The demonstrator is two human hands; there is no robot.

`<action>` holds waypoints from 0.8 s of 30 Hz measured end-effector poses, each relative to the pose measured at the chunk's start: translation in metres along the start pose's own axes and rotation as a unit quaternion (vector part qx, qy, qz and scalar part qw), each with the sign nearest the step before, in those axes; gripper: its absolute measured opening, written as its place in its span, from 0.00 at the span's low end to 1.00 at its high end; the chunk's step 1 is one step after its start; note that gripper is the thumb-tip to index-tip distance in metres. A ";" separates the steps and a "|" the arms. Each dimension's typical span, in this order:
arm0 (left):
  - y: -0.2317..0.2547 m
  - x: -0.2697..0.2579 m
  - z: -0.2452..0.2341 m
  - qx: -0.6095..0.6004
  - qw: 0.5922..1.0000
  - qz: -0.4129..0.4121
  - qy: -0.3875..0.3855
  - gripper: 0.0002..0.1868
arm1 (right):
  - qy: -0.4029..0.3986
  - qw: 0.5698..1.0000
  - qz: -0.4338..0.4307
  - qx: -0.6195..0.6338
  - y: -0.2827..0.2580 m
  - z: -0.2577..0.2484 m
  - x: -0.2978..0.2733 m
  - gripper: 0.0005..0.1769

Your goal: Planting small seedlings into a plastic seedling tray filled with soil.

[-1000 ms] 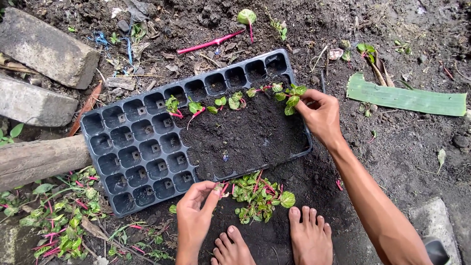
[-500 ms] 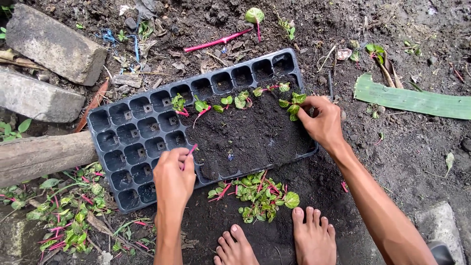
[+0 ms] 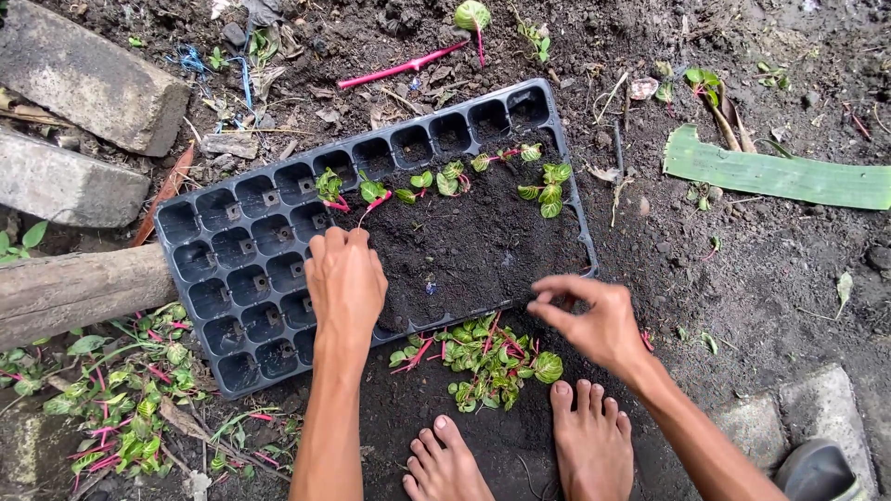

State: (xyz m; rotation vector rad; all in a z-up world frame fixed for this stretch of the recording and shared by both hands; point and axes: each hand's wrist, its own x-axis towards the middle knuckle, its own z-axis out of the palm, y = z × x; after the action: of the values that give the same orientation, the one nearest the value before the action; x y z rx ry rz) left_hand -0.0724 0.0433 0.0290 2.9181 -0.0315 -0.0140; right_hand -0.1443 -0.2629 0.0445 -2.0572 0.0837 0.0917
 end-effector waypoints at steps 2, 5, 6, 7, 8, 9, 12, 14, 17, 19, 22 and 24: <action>0.022 -0.016 -0.033 0.032 0.999 -0.016 -0.016 0.26 | -0.083 0.996 0.024 0.022 0.006 0.005 -0.019 0.11; 0.044 -0.056 -0.054 -0.102 0.994 0.020 -0.022 0.13 | -0.128 0.989 -0.058 -0.055 0.014 0.020 -0.033 0.10; 0.047 -0.072 -0.043 -0.102 0.994 0.021 -0.024 0.13 | -0.127 0.989 -0.056 -0.054 0.018 0.025 -0.033 0.10; 0.049 -0.088 -0.031 -0.092 0.995 0.041 -0.014 0.11 | -0.147 0.974 -0.121 -0.124 0.021 0.031 -0.033 0.12; 0.051 -0.105 -0.019 -0.084 0.995 0.061 -0.005 0.09 | -0.167 0.949 -0.185 -0.194 0.025 0.036 -0.034 0.14; 0.046 -0.117 -0.004 -0.084 0.995 0.061 -0.007 0.09 | -0.167 0.949 -0.183 -0.193 0.031 0.044 -0.036 0.14; 0.034 -0.142 0.036 -0.050 0.996 0.013 -0.066 0.15 | -0.175 0.911 -0.237 -0.289 0.050 0.062 -0.031 0.21; 0.030 -0.153 0.051 -0.004 0.999 0.009 -0.035 0.05 | -0.217 0.887 -0.247 -0.322 0.063 0.070 -0.029 0.26; 0.035 -0.154 0.035 -0.070 0.995 -0.038 -0.068 0.06 | -0.185 0.885 -0.286 -0.318 0.065 0.066 -0.030 0.14; 0.038 -0.151 0.019 -0.133 0.985 -0.081 -0.078 0.08 | -0.186 0.889 -0.289 -0.303 0.056 0.056 -0.028 0.15; 0.050 -0.142 -0.024 -0.275 0.936 -0.177 -0.132 0.10 | -0.171 0.917 -0.281 -0.225 0.019 0.036 -0.028 0.12; 0.055 -0.134 -0.043 -0.352 0.893 -0.226 -0.168 0.11 | -0.149 0.935 -0.274 -0.166 0.001 0.026 -0.028 0.08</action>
State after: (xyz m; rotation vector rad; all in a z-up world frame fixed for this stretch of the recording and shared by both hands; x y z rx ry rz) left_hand -0.2064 0.0025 0.0845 2.1035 0.4905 -0.4948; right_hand -0.1730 -0.2397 0.0338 -2.3007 -0.7363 0.0732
